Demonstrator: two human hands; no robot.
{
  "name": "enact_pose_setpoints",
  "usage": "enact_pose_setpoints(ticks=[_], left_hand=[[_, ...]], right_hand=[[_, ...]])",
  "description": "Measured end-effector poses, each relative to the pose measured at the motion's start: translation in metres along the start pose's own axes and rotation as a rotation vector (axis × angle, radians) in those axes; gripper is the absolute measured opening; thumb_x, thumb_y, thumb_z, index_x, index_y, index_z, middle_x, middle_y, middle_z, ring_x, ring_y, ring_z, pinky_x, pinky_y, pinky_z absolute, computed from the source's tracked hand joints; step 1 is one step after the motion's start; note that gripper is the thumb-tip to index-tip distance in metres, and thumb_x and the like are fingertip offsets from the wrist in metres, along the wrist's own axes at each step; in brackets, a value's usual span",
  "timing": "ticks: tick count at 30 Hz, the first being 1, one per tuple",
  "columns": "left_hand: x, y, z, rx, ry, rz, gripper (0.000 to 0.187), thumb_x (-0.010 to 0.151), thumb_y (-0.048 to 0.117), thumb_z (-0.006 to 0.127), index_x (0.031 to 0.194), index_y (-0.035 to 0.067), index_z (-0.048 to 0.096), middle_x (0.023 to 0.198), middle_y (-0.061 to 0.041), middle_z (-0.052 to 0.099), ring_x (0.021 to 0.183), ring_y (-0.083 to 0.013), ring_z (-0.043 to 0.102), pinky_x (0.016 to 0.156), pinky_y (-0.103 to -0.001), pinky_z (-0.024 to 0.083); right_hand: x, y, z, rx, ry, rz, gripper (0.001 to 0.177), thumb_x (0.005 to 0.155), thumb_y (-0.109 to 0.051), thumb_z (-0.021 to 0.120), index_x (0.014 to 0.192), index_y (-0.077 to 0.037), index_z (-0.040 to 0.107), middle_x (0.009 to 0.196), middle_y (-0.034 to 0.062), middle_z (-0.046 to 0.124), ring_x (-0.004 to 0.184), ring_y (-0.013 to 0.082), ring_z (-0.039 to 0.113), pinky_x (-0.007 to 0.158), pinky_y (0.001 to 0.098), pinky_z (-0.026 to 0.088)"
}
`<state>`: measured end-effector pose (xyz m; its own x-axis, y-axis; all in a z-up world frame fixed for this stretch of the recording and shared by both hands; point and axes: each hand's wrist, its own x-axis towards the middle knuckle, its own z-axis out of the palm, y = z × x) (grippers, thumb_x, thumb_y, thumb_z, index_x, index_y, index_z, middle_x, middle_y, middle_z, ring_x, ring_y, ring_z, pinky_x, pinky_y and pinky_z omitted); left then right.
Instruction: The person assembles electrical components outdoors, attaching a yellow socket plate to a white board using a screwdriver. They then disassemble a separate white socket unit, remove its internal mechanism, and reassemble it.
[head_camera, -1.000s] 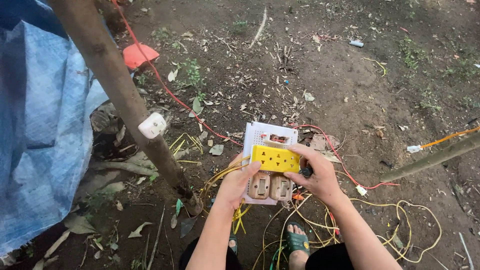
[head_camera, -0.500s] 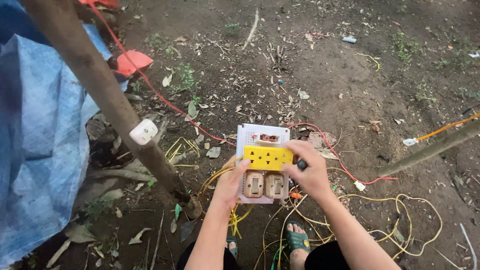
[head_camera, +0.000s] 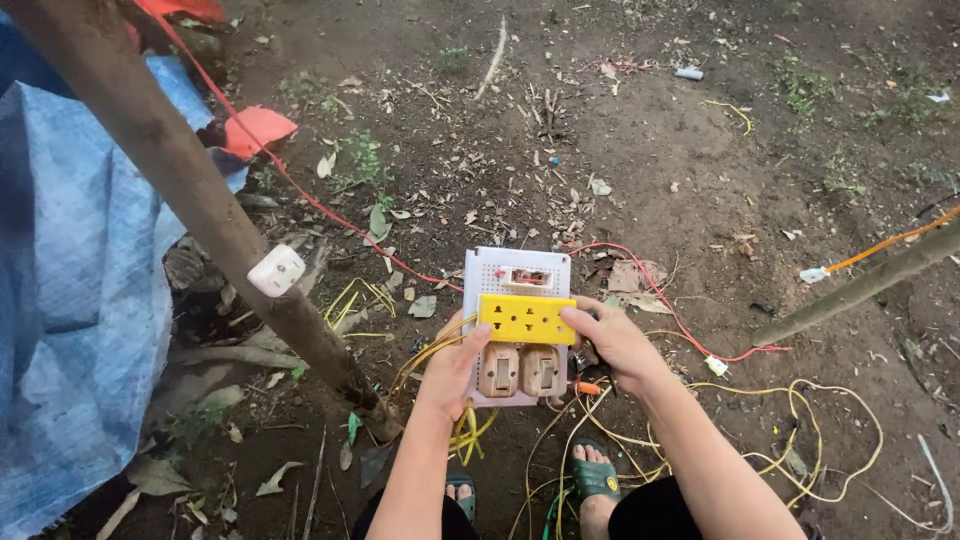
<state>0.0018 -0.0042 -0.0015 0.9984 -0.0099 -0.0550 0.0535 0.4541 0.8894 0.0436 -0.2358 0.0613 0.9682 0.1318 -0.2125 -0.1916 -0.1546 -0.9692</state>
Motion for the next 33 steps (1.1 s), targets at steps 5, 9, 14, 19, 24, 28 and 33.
enact_pose_setpoints(ticks=[5,9,14,19,24,28,33], left_hand=[[-0.007,0.018,0.01,0.008,-0.051,0.019,0.081,0.084,0.042,0.076,0.152,0.008,0.048,0.139,-0.019,0.064,0.129,-0.0305,0.058,0.113,-0.05,0.04],[-0.004,0.009,0.001,0.013,-0.09,0.059,0.098,0.074,0.049,0.084,0.154,0.008,0.045,0.141,-0.019,0.061,0.131,-0.0278,0.056,0.115,-0.05,0.038],[-0.018,0.032,0.011,-0.033,-0.141,0.107,0.1,0.067,0.048,0.088,0.151,0.01,0.048,0.134,-0.012,0.065,0.122,-0.0195,0.058,0.109,-0.044,0.045],[-0.022,0.037,0.02,-0.009,-0.183,0.166,0.109,0.047,0.032,0.101,0.143,0.009,0.054,0.122,-0.011,0.07,0.109,-0.0206,0.066,0.102,-0.042,0.051],[-0.018,0.022,0.015,0.203,-0.147,0.265,0.082,0.052,0.022,0.102,0.124,0.012,0.065,0.106,-0.004,0.073,0.1,-0.0113,0.062,0.095,-0.035,0.049],[-0.023,0.029,0.019,0.191,-0.066,0.19,0.076,0.054,0.015,0.1,0.121,0.011,0.065,0.103,-0.005,0.075,0.095,-0.0138,0.067,0.091,-0.034,0.053],[-0.028,0.035,0.031,0.335,0.015,0.145,0.068,0.061,0.022,0.097,0.121,0.015,0.066,0.099,-0.004,0.078,0.089,-0.0123,0.067,0.083,-0.036,0.056]], right_hand=[[0.003,0.007,0.002,0.033,0.028,-0.006,0.048,0.091,-0.029,0.074,0.127,0.001,0.067,0.064,0.0099,0.056,0.056,0.0146,0.055,0.041,0.0202,0.037],[-0.01,-0.006,0.005,0.05,0.048,-0.052,0.043,0.086,-0.025,0.079,0.12,0.0,0.07,0.07,0.0085,0.056,0.057,0.0137,0.055,0.042,0.0212,0.039],[-0.027,-0.026,0.01,0.041,0.031,-0.09,0.048,0.083,-0.028,0.08,0.121,-0.001,0.069,0.078,0.0073,0.055,0.061,0.0129,0.052,0.044,0.0208,0.038],[-0.031,-0.031,0.007,0.014,0.006,-0.142,0.052,0.08,-0.031,0.082,0.121,-0.002,0.068,0.082,0.0061,0.055,0.065,0.0116,0.051,0.045,0.0201,0.041],[-0.029,-0.026,0.002,-0.005,-0.003,-0.173,0.055,0.079,-0.033,0.082,0.122,-0.002,0.066,0.09,0.0061,0.053,0.072,0.0138,0.051,0.049,0.0229,0.046],[-0.028,-0.027,0.003,0.011,-0.016,-0.153,0.055,0.081,-0.032,0.079,0.125,-0.002,0.065,0.089,0.0072,0.055,0.071,0.0139,0.052,0.049,0.0225,0.044],[-0.007,-0.001,-0.007,0.043,-0.074,-0.101,0.065,0.083,-0.036,0.075,0.135,0.001,0.059,0.091,0.0076,0.056,0.072,0.0154,0.053,0.05,0.0245,0.042]])
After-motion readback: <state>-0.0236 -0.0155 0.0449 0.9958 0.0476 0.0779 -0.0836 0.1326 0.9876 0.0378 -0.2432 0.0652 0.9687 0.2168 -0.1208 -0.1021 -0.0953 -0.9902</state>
